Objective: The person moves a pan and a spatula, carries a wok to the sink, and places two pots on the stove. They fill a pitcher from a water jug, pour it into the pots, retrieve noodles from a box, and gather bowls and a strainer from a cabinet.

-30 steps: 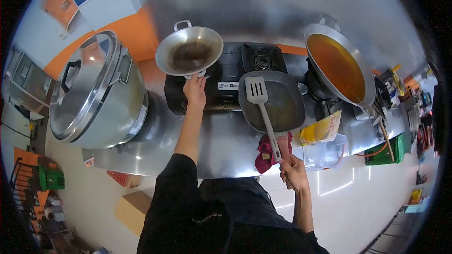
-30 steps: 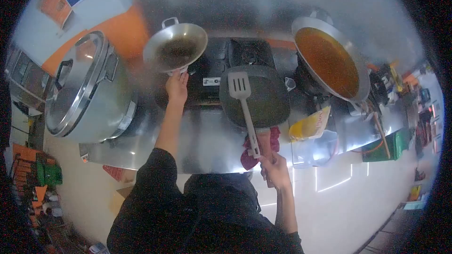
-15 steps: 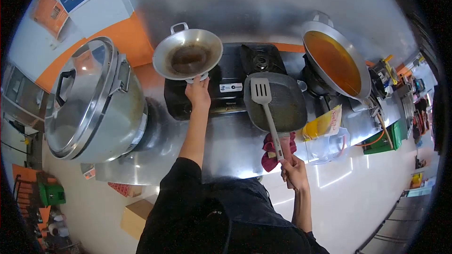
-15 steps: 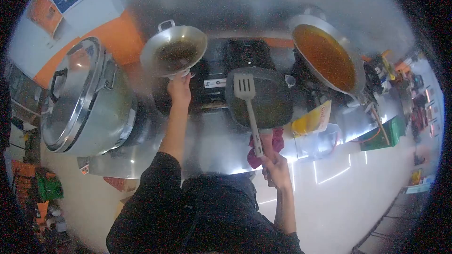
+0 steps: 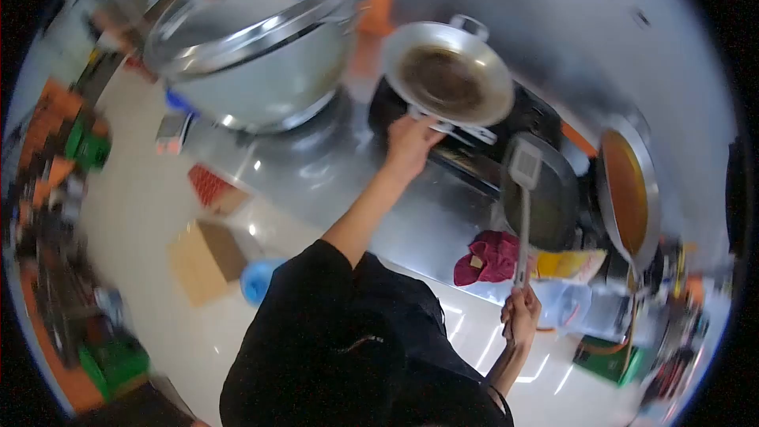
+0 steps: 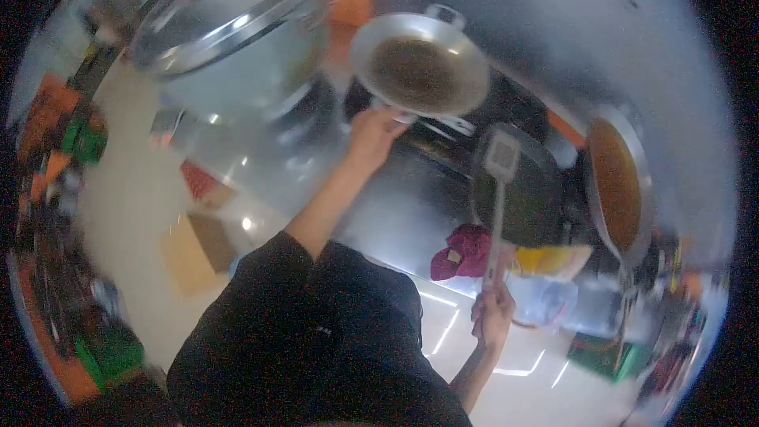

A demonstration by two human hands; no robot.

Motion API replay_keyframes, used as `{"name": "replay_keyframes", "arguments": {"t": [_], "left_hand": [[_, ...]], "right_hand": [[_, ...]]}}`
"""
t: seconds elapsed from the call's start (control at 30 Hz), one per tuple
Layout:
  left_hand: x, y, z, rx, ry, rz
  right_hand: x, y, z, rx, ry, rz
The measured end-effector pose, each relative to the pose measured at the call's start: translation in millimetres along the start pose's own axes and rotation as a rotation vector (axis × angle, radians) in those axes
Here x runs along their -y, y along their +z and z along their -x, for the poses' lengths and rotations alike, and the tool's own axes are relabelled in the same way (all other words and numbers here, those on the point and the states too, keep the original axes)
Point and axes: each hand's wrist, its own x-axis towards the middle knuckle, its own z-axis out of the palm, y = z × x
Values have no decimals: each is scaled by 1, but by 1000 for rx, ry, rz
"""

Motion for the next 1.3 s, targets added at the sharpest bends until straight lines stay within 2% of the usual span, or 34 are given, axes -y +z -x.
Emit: {"name": "replay_keyframes", "arguments": {"t": [0.1, 0.3, 0.43, 0.63, 0.7, 0.77, 0.8, 0.83, 0.93, 1.03, 1.23, 1.3], "left_hand": [[-11, -3, 67, -126, -28, -48], [10, -33, 214, -239, -9, -62], [16, -59, 311, -314, 18, -65], [3, -93, 452, -501, 86, -59], [-10, -103, 507, -546, 139, -38], [-27, -115, 558, -584, 180, -21], [-37, -122, 584, -649, 210, -27], [-37, -130, 589, -702, 236, -36], [-70, -156, 662, -794, 257, -16], [-98, -203, 731, -886, 265, -66], [-174, -267, 804, -942, 449, -95], [-203, -287, 816, -950, 436, -66]], "right_hand": [[-13, -18, 6, 80, -17, -19], [-37, -81, 18, 232, -31, 74], [-37, -84, 51, 336, -94, 209], [-64, -81, 86, 441, -18, 246], [-60, -57, 122, 481, -46, 248], [-58, -32, 160, 556, -25, 458], [-97, -34, 149, 627, -99, 264], [-105, -23, 145, 621, -102, 255], [-128, 27, 192, 769, -115, 237], [-156, 83, 244, 824, -82, 229], [-214, 193, 320, 892, 56, 272], [-220, 229, 344, 873, 72, 252]]}}
